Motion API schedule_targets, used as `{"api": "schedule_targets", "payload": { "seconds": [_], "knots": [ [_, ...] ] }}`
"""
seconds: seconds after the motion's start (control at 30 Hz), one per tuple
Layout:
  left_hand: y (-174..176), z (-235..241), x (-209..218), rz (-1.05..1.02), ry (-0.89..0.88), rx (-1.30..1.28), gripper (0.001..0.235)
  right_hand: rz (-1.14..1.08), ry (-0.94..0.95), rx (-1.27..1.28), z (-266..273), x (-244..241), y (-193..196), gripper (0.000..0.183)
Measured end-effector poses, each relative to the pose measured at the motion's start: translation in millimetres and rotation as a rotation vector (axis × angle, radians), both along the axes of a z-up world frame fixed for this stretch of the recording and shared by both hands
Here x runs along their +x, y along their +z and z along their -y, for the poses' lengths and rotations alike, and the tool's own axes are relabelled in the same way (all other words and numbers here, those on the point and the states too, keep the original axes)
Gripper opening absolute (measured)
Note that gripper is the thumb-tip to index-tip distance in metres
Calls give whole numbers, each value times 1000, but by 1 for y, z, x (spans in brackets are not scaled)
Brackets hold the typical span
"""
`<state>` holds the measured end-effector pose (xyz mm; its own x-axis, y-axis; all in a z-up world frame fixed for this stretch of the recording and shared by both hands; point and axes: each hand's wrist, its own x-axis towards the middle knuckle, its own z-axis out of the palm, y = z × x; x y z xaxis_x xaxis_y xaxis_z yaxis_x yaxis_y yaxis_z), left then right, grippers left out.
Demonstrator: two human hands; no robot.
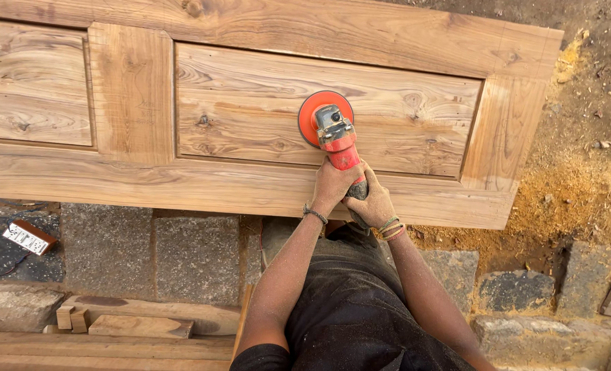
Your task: The person uses a handheld orbital sander to smooth the surface of a large wooden panel. The sander is moved systematically across the panel's surface, covering different sections to even out the wood grain.
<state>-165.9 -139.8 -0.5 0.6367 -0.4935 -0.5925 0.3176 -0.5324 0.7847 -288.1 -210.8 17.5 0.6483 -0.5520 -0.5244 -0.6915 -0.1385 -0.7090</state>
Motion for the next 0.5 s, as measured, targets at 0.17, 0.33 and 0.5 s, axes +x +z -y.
{"api": "schedule_targets", "payload": {
  "seconds": [0.17,0.33,0.5],
  "knots": [
    [-1,18,-17,28,-30,3,67,42,-16,-24,12,-19,0,100],
    [0,36,-35,-13,-76,-25,60,-16,-59,24,29,-38,1,102],
    [-4,61,-56,-7,-115,-21,62,28,-104,21,50,-62,1,101]
  ]
}}
